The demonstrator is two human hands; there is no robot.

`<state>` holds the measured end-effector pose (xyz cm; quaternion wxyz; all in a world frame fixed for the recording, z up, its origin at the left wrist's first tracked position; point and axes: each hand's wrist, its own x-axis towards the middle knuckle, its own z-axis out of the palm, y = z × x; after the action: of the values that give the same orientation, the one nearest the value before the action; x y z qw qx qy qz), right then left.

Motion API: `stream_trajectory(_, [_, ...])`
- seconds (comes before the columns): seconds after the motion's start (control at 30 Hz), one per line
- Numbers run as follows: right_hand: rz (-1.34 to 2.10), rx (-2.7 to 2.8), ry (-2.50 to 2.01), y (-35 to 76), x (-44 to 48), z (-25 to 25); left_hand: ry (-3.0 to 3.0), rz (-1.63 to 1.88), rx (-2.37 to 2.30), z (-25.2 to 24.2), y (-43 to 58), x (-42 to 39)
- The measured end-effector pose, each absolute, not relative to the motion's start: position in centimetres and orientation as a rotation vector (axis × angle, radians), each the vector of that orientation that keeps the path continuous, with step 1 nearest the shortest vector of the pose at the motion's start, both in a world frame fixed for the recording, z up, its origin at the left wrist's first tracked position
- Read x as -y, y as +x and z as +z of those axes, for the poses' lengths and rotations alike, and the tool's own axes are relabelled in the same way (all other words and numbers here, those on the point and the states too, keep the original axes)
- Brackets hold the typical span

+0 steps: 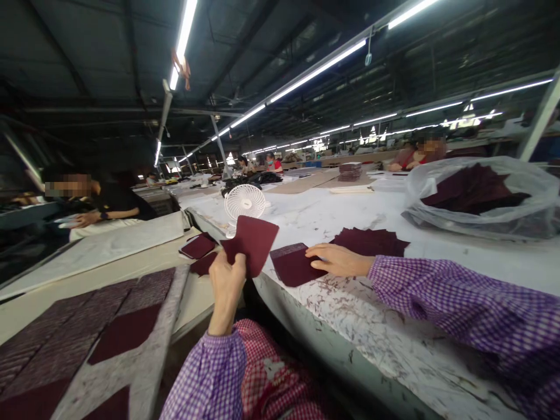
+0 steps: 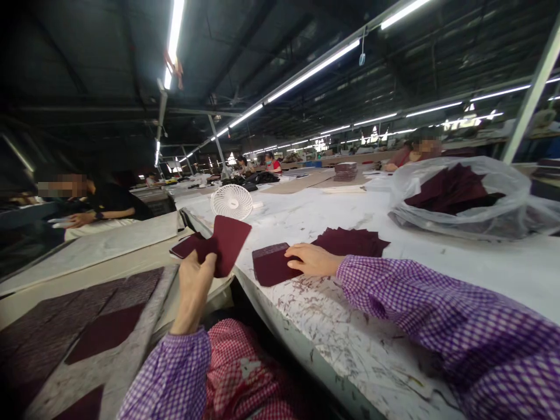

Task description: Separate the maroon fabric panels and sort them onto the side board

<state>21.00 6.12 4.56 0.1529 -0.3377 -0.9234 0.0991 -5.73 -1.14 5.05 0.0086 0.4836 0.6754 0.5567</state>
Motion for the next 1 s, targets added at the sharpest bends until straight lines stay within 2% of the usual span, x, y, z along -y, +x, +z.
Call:
stream_trajectory(0.1, [0.663, 2.440, -1.074, 21.9, -4.4, 6.9, 1.790, 1.430, -2.322, 6.2, -3.4, 2.2])
stream_trajectory(0.27, [1.300, 2.248, -0.969, 23.1, -1.5, 9.1, 1.932, 1.346, -2.615, 7.4, -1.4, 3.2])
stream_trajectory(0.4, [1.963, 2.085, -0.929, 23.2, -0.4, 8.6, 2.388, 1.228, -2.454, 6.4, 1.3, 4.9])
stream_trajectory(0.47, [2.169, 1.994, -0.966, 23.2, -0.2, 8.2, 2.516, 1.145, -2.353, 5.9, 2.3, 5.3])
stream_trajectory(0.57, [2.118, 1.935, -0.945, 23.3, 0.2, 8.0, 2.421, 1.082, -2.459, 6.0, 2.4, 4.9])
stream_trajectory(0.63, [2.058, 1.935, -0.779, 23.1, 0.7, 8.1, 2.340, 1.060, -2.556, 6.5, 2.0, 4.3])
stream_trajectory(0.73, [2.189, 1.940, -0.549, 22.3, 1.7, 8.5, 2.378, 1.076, -2.529, 6.8, 1.8, 4.0])
stream_trajectory(0.87, [2.223, 1.754, -0.606, 21.2, 2.1, 8.5, 2.685, 1.145, -2.122, 5.9, 3.4, 5.5])
stream_trajectory(1.0, [1.909, 1.715, -0.816, 21.7, 1.0, 7.6, 3.011, 0.972, -1.488, 4.5, 5.2, 8.0])
